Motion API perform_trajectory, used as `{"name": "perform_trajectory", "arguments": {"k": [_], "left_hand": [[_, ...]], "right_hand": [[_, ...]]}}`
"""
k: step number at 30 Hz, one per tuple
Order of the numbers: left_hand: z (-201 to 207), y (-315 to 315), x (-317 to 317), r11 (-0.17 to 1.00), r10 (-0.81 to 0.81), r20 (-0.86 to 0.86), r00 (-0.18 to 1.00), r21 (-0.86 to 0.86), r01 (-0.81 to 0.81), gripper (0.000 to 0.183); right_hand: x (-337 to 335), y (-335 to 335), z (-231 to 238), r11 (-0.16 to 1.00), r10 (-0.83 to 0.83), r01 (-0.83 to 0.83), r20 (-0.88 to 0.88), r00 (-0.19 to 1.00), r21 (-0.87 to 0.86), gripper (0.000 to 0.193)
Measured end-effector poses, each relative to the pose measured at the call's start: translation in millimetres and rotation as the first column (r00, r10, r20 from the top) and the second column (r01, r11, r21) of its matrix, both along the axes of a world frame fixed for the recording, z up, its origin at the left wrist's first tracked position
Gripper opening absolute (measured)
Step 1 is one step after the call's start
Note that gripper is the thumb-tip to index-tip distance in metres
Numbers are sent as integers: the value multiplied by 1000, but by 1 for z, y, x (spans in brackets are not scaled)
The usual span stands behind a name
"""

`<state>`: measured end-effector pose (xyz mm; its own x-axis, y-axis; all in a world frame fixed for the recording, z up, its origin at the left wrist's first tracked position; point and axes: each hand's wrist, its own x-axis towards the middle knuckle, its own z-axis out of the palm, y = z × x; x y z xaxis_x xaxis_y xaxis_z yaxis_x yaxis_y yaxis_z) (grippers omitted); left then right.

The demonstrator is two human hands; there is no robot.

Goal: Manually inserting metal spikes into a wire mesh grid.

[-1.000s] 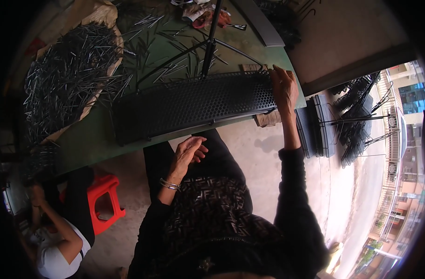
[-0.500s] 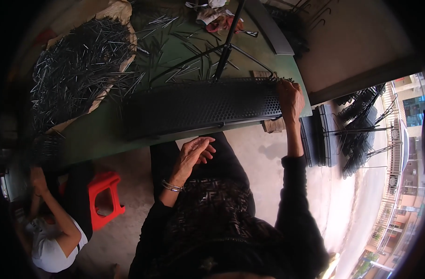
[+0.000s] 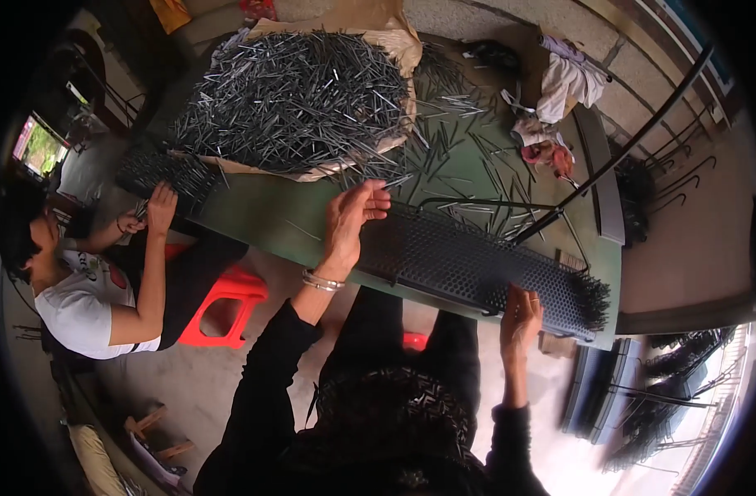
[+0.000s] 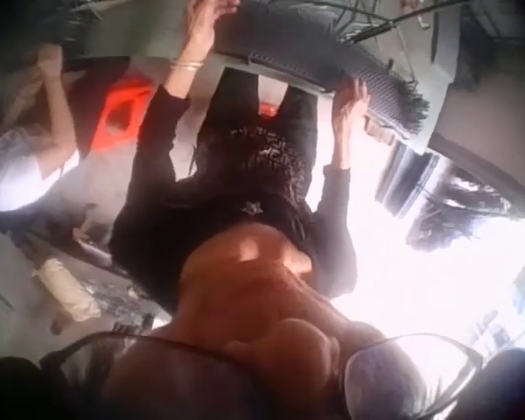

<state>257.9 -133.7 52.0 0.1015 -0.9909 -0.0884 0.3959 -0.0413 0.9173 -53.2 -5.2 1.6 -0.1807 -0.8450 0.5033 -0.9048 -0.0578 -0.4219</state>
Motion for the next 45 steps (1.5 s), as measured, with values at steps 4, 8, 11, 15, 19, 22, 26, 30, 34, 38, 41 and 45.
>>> {"name": "perform_trajectory", "arguments": {"k": [4, 8, 11, 15, 19, 22, 26, 30, 34, 38, 41, 45], "left_hand": [[-65, -87, 68, 955, 296, 514, 805, -147, -258, 43], [-49, -128, 93, 919, 382, 917, -118, -390, -57, 83], [-54, -157, 117, 980, 195, 853, -484, -182, 76, 104], [-69, -195, 138, 907, 419, 519, -745, -207, 366, 70], [-79, -218, 135, 967, 204, 622, -756, -10, 253, 61], [-80, -228, 125, 957, 225, 599, -768, 11, 289, 60], [-83, -235, 122, 932, 328, 551, -767, -59, 356, 49], [-92, -235, 127, 878, 447, 605, -659, -157, 451, 35], [-98, -239, 128, 892, 433, 606, -667, -179, 415, 51], [-91, -240, 119, 938, 307, 648, -697, -81, 337, 71], [-92, -238, 121, 949, 230, 716, -660, -14, 316, 72], [-99, -222, 126, 885, 366, 733, -573, -85, 458, 72]], "right_hand": [[8, -9, -15, 998, -14, 15, 18, 1000, -57, 14], [11, -8, -13, 996, -16, 9, -75, 997, -91, 18], [14, -8, -12, 997, -74, 74, -121, 990, -11, 17], [15, -10, -18, 995, -96, 94, -114, 989, -23, 15], [16, -12, -22, 997, -80, 77, -99, 992, -25, 13], [12, -10, -25, 996, -84, 85, -86, 993, 1, 12], [12, -10, -24, 996, -84, 87, -109, 990, 18, 12], [11, -11, -28, 996, -92, 90, -140, 986, -23, 12], [13, -12, -23, 996, -85, 85, -146, 986, -8, 12], [15, -9, -20, 995, -89, 93, -150, 985, 20, 13], [15, -11, -19, 996, -81, 85, -136, 987, 18, 14], [14, -11, -18, 996, -82, 84, -141, 987, 13, 14]]}}
